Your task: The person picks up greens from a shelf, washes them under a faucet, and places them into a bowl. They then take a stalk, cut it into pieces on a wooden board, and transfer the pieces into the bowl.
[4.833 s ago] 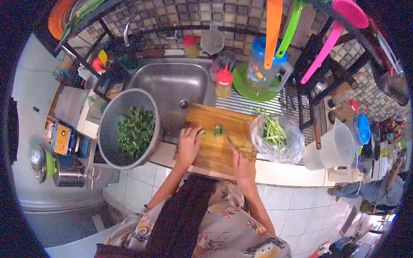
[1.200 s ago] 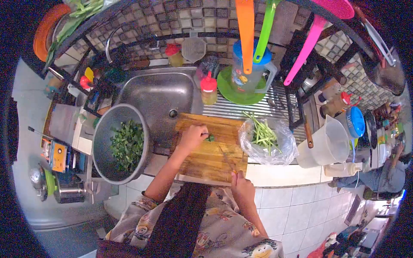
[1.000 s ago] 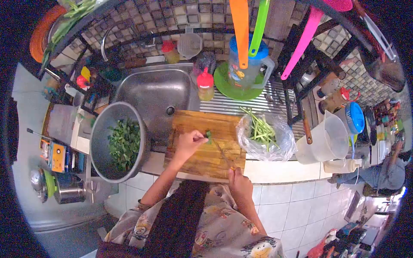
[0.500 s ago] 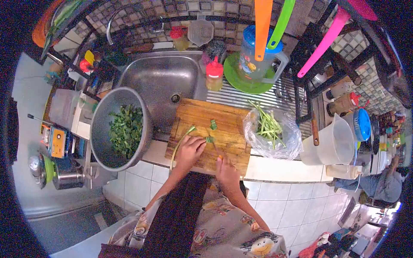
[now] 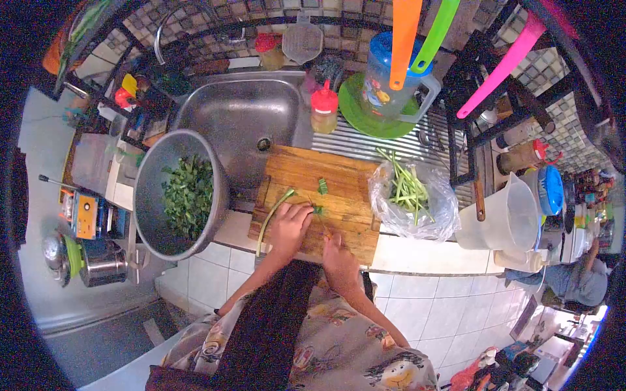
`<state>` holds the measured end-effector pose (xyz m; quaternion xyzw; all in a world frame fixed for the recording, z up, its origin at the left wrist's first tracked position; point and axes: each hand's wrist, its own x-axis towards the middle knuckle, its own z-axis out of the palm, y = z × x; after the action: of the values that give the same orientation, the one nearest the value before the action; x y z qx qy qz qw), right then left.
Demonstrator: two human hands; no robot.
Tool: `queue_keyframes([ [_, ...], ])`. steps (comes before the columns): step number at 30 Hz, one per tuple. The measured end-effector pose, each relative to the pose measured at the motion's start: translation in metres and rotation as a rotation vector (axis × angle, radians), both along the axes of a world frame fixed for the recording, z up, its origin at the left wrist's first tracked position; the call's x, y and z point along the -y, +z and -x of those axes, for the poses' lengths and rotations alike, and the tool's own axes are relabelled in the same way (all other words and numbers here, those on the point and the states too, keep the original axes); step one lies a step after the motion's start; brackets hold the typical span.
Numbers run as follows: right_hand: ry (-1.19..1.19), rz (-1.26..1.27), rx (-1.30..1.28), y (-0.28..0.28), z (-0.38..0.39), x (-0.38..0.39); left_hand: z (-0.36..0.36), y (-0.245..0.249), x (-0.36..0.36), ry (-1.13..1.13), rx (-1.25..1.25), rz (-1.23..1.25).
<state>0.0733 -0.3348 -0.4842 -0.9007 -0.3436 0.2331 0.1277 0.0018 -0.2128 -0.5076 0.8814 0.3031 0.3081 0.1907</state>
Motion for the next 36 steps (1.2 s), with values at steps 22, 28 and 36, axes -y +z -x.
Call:
queue_keyframes([
  [22, -0.129, -0.147, -0.163, 0.036, -0.031, 0.055, 0.003, 0.005, -0.027, -0.253, -0.179, 0.239],
  [28, -0.188, -0.231, -0.098, 0.034, -0.041, 0.058, -0.001, -0.009, -0.024, -0.289, -0.266, -0.015],
  [36, -0.139, -0.271, -0.060, 0.033, -0.036, 0.050, 0.018, 0.012, -0.027, -0.017, -0.211, -0.134],
])
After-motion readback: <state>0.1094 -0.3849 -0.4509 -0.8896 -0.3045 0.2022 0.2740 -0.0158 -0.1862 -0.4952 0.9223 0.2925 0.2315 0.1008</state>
